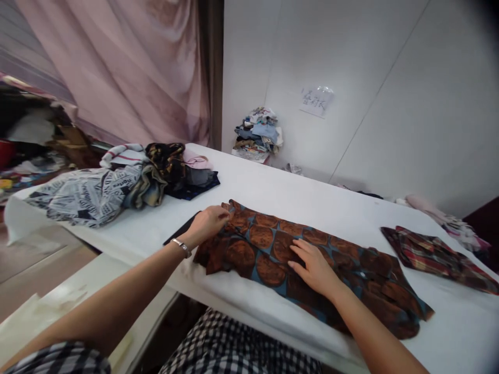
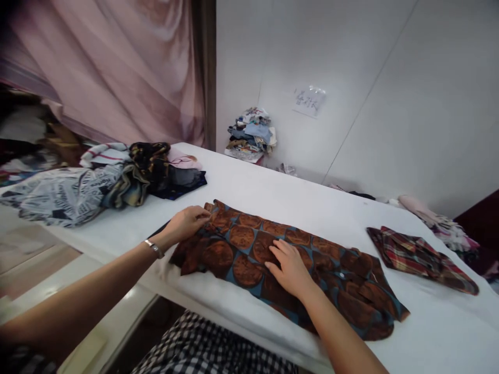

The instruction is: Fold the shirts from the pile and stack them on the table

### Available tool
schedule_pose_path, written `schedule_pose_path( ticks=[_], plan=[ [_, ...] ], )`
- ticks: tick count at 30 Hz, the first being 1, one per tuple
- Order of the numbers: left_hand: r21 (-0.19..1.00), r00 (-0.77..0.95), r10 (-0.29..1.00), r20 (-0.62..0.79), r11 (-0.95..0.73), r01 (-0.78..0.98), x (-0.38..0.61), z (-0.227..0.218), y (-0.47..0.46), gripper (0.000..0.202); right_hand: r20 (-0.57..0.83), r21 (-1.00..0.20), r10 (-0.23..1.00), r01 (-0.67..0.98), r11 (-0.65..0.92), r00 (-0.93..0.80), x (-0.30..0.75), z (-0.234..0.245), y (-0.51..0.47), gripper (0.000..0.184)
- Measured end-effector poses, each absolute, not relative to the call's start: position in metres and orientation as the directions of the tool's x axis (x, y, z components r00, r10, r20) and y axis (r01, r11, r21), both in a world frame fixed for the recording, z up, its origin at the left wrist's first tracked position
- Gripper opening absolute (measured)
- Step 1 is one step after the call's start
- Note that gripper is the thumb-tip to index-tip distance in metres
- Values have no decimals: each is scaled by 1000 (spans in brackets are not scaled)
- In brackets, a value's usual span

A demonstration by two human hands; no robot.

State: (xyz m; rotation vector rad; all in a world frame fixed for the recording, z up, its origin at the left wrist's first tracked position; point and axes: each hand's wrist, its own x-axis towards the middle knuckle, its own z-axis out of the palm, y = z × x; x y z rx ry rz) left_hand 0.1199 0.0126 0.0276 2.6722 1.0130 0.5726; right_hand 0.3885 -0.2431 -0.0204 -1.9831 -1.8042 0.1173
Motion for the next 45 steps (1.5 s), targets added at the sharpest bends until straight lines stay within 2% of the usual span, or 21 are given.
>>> schedule_pose_path(
  ticks=[4,7,10,12,15,17,20,26,29,32,38,43,45],
  plan=[
    [232,864,431,260,-897,377,134,17,8,22,172,-314,975,946,-80,139,383,-26,-228,41],
    [171,916,346,203,-934,315,150,15,11,29,161,-292,976,952,-94,146,386,-26,-219,33],
    [164,946,305,108,-944,285,162,20,21,29,154,-329,975,939,-102,160,395,-21,-211,26],
    [204,953,299,50,-937,283,168,23,29,33,143,-411,965,900,-144,220,403,-17,-206,23],
    [253,946,322,-31,-913,319,174,25,39,40,77,-612,934,756,-233,350,416,-13,-200,19],
    [251,941,334,-59,-907,337,178,24,43,33,5,-725,917,634,-271,398,423,-12,-198,22],
    [223,938,342,-58,-911,346,184,20,45,22,-65,-802,909,520,-293,412,429,-11,-197,27],
    [150,914,405,17,-905,398,195,27,43,30,-81,-833,904,469,-293,420,426,-8,-197,29],
    [137,900,430,74,-898,418,201,40,45,37,-55,-850,900,453,-269,432,428,-5,-193,29],
    [138,897,433,92,-897,420,206,50,49,35,-38,-860,900,444,-251,435,431,-3,-189,31],
    [174,928,372,6,-915,365,199,50,43,29,-28,-864,896,440,-245,443,433,-1,-187,31],
    [236,961,271,-52,-932,276,189,40,29,40,-48,-868,899,426,-254,436,430,1,-187,29],
    [203,971,236,-32,-950,238,190,37,26,29,-47,-866,902,433,-251,428,428,4,-187,28]
  ],
)
